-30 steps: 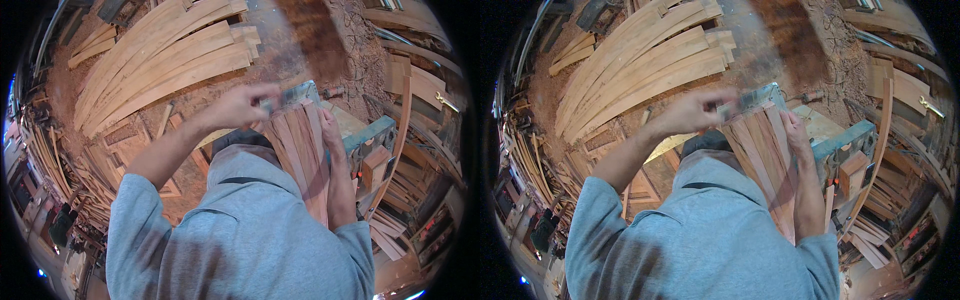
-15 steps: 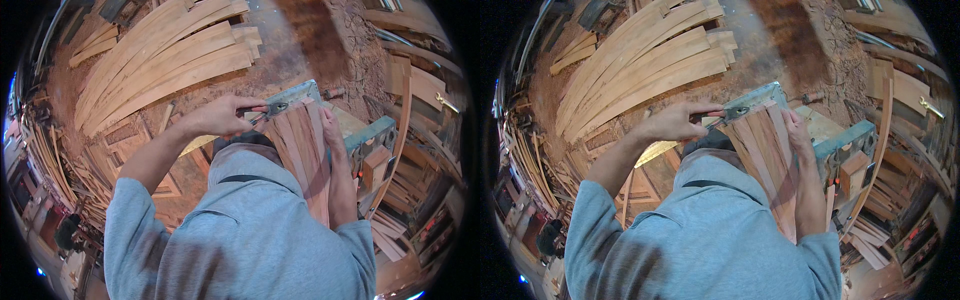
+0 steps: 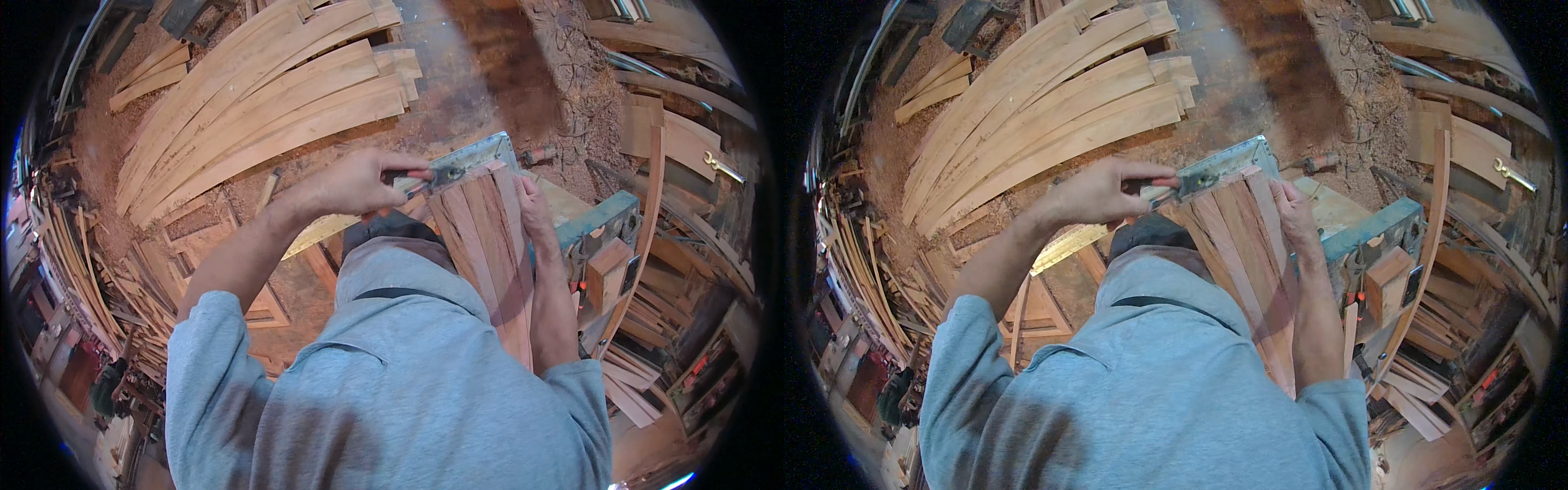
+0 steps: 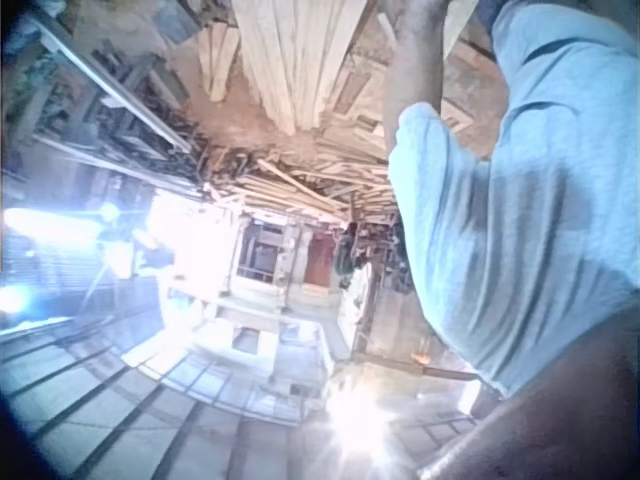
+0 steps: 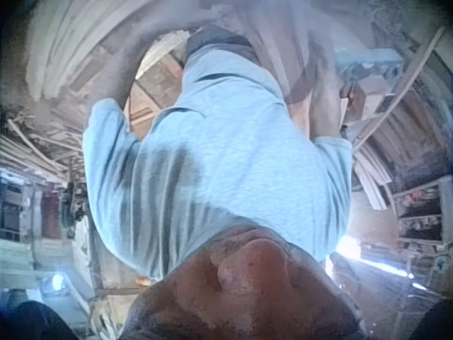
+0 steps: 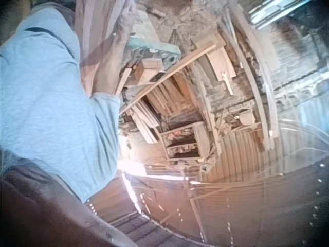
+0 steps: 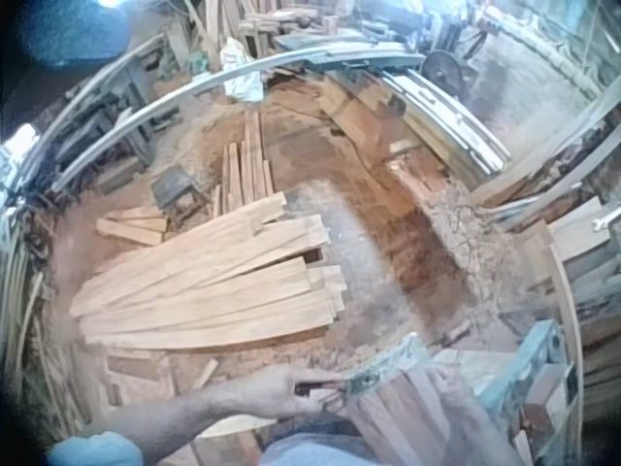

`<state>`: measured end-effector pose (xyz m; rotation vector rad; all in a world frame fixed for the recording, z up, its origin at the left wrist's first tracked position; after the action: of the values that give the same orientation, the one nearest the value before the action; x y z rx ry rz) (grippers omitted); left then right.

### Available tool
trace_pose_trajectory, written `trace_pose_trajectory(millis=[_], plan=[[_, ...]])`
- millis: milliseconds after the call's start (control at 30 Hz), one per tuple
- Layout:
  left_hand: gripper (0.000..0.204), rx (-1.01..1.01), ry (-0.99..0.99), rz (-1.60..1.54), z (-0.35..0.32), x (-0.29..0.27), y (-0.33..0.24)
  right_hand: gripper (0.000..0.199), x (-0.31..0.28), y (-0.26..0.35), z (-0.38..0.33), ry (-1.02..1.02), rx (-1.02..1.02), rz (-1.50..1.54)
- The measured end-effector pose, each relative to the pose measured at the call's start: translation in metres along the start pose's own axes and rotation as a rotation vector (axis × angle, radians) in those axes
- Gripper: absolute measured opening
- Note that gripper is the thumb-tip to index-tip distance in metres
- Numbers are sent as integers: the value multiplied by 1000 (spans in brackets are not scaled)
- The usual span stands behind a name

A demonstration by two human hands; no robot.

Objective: The person measures and marks wooden planks using a tape measure, a square ruler, and a pen. They align the tools on the wood, mark measurement points, and draw straight lines to prepare the planks for cutting.

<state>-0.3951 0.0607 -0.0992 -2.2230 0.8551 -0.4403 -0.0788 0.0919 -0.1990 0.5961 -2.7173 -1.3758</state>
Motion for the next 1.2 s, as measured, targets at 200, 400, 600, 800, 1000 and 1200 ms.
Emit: trace_pose_trajectory(millis=[200,400,600,800,1000,1200], plan=[[53,247,-197,-335,35,-6,-45,35,1,6,-1,-6,-29,10],[49,253,-247,-298,46,-17,-48,36,-2,5,-1,-26,-27,-49],[50,108,-159,-273,33,-8,-35,37,-1,8,0,-12,-43,-102],[54,83,-236,-271,25,-14,-31,38,5,16,-3,-6,-58,-41],[54,67,-125,-178,27,-2,-33,38,7,21,-6,-17,-58,-85],[57,118,-88,-131,26,0,-26,38,6,22,-6,-16,-61,-108]])
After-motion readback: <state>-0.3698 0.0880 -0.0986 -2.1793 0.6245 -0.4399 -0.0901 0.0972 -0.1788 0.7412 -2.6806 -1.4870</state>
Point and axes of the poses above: each hand's wrist, its own z-axis towards the middle knuckle, its own x-axis out of the palm, y = z × x, the point moved 10 cm from there along z, towards the middle knuckle, and after that the axes turned 3 degrees about z, right-handed, at the moved point
